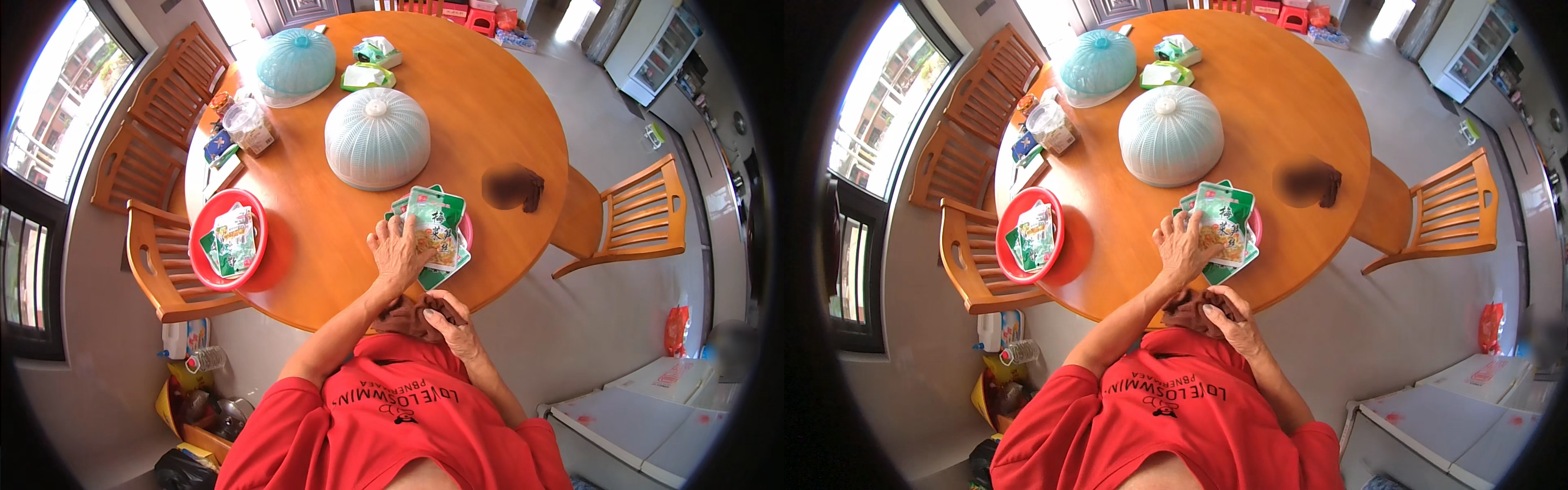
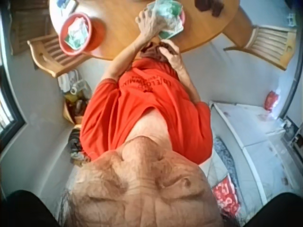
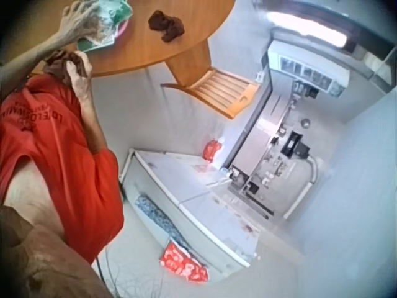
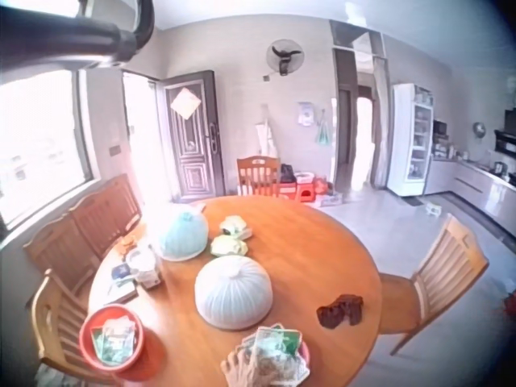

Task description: The person wipes the surface of several small rectangular food packages with a brown cloth. They handle the packages one at a time, wiping each side and then placing them into a red plastic bowl on the table. The task continues until the stack of packages is processed.

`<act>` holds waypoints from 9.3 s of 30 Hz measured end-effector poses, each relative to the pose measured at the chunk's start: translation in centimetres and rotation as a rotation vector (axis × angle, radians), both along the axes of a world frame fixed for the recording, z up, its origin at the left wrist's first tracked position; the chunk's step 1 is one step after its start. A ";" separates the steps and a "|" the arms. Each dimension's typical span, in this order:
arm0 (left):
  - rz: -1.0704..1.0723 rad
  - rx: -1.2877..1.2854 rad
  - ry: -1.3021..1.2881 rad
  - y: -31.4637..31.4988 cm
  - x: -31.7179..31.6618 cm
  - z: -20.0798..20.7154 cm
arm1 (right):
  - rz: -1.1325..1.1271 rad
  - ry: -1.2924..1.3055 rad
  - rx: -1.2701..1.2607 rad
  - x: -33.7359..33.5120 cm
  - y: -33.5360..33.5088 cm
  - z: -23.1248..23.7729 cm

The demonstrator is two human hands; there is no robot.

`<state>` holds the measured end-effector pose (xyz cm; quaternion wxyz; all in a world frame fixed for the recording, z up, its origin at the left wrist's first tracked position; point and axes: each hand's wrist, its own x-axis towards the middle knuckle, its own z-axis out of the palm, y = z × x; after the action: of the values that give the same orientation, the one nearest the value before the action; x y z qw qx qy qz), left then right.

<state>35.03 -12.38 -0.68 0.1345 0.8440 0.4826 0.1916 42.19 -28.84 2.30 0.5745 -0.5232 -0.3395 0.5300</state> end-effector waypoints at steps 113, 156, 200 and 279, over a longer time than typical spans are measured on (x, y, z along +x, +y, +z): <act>-0.088 -1.562 -1.779 2.2 -19.9 8.2 | -0.408 -1.084 0.457 -12.2 13.9 6.6; -0.056 -1.500 -1.712 2.4 -21.1 6.0 | -0.257 -0.910 0.085 -9.8 13.7 3.1; -0.064 -1.428 -1.649 1.3 -21.0 6.1 | -0.325 -0.930 0.265 -13.6 16.0 7.4; 0.021 -1.067 -1.786 4.6 -21.0 6.4 | -0.118 -1.035 0.428 -15.2 14.4 3.8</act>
<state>14.07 -7.73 5.72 0.7971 0.2216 0.2367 0.5094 26.95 -14.44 6.13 0.4550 -0.6051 -0.6470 0.0905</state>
